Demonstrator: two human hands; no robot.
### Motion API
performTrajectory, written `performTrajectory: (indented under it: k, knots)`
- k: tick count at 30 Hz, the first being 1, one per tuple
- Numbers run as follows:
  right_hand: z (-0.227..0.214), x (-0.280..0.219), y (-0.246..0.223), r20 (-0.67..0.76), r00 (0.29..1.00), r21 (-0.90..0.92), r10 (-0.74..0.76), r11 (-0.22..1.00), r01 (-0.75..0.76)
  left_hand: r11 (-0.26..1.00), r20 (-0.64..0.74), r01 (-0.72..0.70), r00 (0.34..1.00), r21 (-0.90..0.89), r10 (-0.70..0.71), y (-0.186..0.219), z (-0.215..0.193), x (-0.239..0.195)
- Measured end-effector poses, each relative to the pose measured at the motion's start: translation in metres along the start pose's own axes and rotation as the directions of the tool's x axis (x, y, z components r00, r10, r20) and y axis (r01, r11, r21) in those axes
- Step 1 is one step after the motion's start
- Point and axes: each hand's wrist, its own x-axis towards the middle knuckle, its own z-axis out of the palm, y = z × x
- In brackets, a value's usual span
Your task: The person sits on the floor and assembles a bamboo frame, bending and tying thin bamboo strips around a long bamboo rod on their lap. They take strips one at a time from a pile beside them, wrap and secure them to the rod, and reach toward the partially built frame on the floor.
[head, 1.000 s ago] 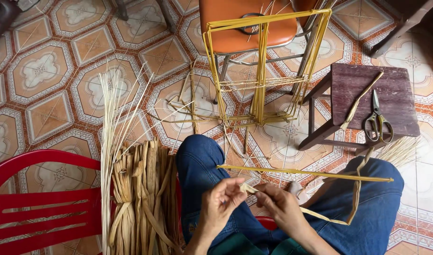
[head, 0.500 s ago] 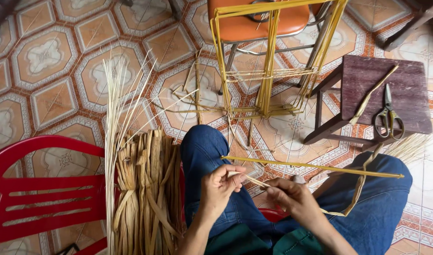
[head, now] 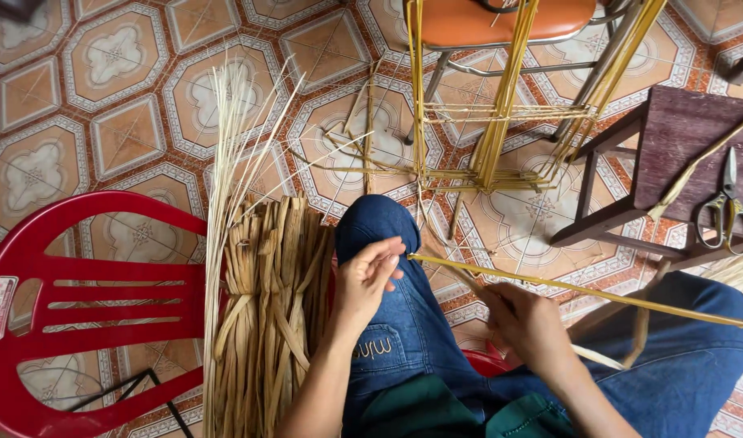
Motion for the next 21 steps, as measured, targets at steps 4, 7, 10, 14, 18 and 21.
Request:
performTrajectory:
  k: [4, 7, 10, 14, 18, 21]
  knots:
    - [0.031, 0.017, -0.002, -0.084, 0.986, 0.144, -0.143, 0.978, 0.154, 1.000, -0.010, -0.011, 1.000, -0.004, 0.011, 0.012, 0.005, 0.005]
    - [0.034, 0.020, -0.006, -0.105, 0.954, 0.171, -0.282, 0.939, 0.297, 0.999, -0.014, 0.004, 1.000, -0.032, -0.004, 0.018, 0.009, 0.007]
    - [0.029, 0.018, -0.009, -0.076, 0.955, 0.134, -0.287, 0.946, 0.295, 0.998, -0.025, -0.027, 0.999, -0.055, 0.026, 0.003, 0.012, 0.008]
    - [0.024, 0.015, -0.008, -0.101, 0.971, 0.149, -0.219, 0.961, 0.232, 0.969, -0.072, -0.160, 0.986, -0.187, 0.148, -0.003, 0.021, -0.001]
    - [0.020, 0.009, -0.019, -0.046, 0.988, 0.174, -0.145, 0.973, 0.151, 0.945, -0.152, -0.179, 0.978, -0.275, 0.141, -0.008, 0.028, -0.005]
    - [0.021, 0.005, -0.017, -0.054, 0.975, 0.175, -0.215, 0.959, 0.221, 0.937, -0.196, -0.208, 0.968, -0.280, 0.156, 0.000, 0.028, -0.013]
